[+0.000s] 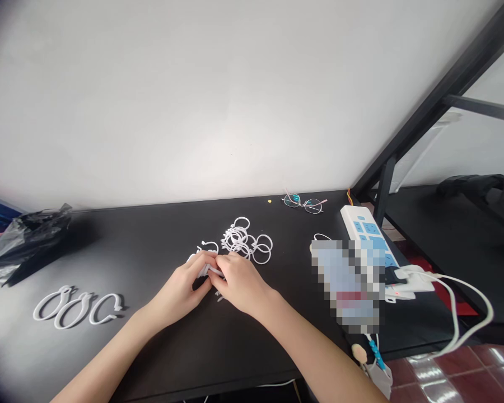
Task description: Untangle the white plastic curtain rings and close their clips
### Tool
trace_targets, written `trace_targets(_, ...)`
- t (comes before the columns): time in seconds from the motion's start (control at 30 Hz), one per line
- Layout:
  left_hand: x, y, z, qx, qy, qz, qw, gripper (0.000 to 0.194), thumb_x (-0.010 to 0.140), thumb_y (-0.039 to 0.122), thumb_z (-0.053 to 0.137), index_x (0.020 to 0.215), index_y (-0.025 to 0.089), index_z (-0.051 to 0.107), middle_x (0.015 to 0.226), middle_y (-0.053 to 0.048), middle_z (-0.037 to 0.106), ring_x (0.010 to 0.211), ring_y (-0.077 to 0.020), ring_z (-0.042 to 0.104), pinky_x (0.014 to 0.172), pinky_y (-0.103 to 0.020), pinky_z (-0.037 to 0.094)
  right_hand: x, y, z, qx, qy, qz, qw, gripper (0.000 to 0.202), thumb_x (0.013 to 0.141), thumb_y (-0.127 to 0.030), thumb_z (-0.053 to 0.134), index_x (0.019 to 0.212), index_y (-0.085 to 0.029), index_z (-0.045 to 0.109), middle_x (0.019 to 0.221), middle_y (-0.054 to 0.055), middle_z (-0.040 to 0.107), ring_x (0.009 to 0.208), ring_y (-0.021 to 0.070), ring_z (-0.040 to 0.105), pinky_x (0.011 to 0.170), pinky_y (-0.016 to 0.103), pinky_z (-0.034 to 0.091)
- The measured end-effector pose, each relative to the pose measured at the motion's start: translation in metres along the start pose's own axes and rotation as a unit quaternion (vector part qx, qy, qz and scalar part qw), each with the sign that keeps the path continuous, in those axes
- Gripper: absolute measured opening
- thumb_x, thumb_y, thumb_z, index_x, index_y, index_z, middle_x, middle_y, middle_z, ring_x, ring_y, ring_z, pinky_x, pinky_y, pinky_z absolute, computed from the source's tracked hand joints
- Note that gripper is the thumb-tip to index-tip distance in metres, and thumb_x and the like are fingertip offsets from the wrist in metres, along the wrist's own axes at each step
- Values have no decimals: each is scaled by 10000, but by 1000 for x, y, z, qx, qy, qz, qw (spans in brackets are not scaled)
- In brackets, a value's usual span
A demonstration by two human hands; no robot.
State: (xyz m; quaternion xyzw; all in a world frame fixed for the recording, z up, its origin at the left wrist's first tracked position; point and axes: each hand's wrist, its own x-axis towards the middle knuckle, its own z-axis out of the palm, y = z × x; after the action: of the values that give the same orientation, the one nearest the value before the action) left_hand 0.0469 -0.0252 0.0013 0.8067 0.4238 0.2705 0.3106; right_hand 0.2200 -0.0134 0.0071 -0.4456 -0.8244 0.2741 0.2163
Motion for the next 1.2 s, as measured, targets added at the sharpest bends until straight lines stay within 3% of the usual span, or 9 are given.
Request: trace_targets(1.2, 0, -1, 1, 12, -1, -6, 1000, 237, 854, 64, 441, 1014, 227, 506, 1147, -69, 577, 966, -191, 616, 823, -323, 520, -2, -3, -3, -25, -20, 8, 999, 141, 933, -166, 516, 804, -156, 571, 747, 43, 613, 763, 182, 553, 649, 291, 460)
